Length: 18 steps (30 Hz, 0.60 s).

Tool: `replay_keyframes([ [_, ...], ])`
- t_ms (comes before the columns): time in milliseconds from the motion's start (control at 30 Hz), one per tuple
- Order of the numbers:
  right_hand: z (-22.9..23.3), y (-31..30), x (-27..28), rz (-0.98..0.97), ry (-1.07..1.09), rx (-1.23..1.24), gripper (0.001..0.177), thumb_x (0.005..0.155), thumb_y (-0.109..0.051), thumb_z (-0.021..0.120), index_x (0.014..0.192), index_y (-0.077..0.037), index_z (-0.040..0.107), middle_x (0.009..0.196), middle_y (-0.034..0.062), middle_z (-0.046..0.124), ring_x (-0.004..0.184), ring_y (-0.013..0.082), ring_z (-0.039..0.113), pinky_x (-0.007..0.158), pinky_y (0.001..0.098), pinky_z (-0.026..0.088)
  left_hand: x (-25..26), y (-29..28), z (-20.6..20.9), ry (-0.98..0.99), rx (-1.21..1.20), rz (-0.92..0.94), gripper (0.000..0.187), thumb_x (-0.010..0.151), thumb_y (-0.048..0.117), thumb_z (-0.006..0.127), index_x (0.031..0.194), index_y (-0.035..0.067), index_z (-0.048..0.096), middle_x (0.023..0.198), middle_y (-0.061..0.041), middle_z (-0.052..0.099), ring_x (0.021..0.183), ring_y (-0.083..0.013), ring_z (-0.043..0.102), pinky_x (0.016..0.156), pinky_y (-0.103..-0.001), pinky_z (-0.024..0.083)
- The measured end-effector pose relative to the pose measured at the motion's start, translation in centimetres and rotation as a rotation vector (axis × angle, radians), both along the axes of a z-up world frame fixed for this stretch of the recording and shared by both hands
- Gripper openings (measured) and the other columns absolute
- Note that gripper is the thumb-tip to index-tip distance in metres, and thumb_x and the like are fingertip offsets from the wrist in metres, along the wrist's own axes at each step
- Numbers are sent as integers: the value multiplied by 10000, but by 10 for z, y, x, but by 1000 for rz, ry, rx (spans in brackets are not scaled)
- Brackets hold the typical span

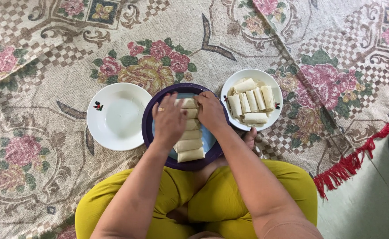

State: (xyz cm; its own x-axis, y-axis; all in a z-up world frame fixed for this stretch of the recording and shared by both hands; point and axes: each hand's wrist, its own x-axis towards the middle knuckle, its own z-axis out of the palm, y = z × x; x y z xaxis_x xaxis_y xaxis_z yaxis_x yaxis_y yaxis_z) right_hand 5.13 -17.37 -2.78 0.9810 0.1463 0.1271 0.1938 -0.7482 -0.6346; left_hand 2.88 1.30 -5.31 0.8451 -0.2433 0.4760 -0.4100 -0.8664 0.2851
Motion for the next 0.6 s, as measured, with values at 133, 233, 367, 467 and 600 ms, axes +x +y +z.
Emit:
replay_keyframes([
  [133, 6, -22, 7, 35, -18, -10, 382, 913, -34, 557, 1237, -122, 740, 1111, 130, 655, 1055, 421, 669, 890, 489, 568, -26, -22, 46, 206, 37, -130, 533, 1018, 427, 508, 1470, 150, 563, 1583, -185, 475, 1505, -392, 362, 1117, -810, 67],
  [233, 66, -46, 1, 78, 50, 46, 422, 898, 1, 526, 1219, -150, 754, 1074, 173, 675, 1082, 434, 656, 944, 488, 525, -28, -21, 38, 331, 116, -198, 621, 1023, 464, 538, 1508, 77, 515, 1645, -206, 367, 1546, -409, 257, 1084, -882, 48],
  [367, 105, -113, -10, 27, 260, -146, 372, 916, -179, 666, 1282, -209, 727, 1100, 225, 702, 1111, 483, 637, 944, 571, 506, -23, -20, 36, 573, 176, -202, 693, 1041, 564, 416, 1608, 173, 342, 1727, -121, 167, 1594, -349, 87, 1129, -844, -51],
  [467, 57, -184, -18, -116, 441, -327, 380, 890, -292, 712, 1268, -268, 739, 1129, 167, 738, 1096, 435, 677, 926, 539, 540, -21, -18, 39, 620, 209, -207, 714, 1047, 614, 340, 1625, 196, 308, 1735, -111, 140, 1599, -340, 60, 1132, -835, -72],
  [600, -1, -235, -44, -434, 791, -252, 556, 848, -471, 758, 1249, -86, 744, 980, 266, 725, 656, 359, 711, 593, 464, 550, -25, -17, 48, 601, 160, -205, 751, 1032, 626, 377, 1631, 180, 293, 1717, -171, 169, 1591, -375, 85, 1115, -839, -81],
])
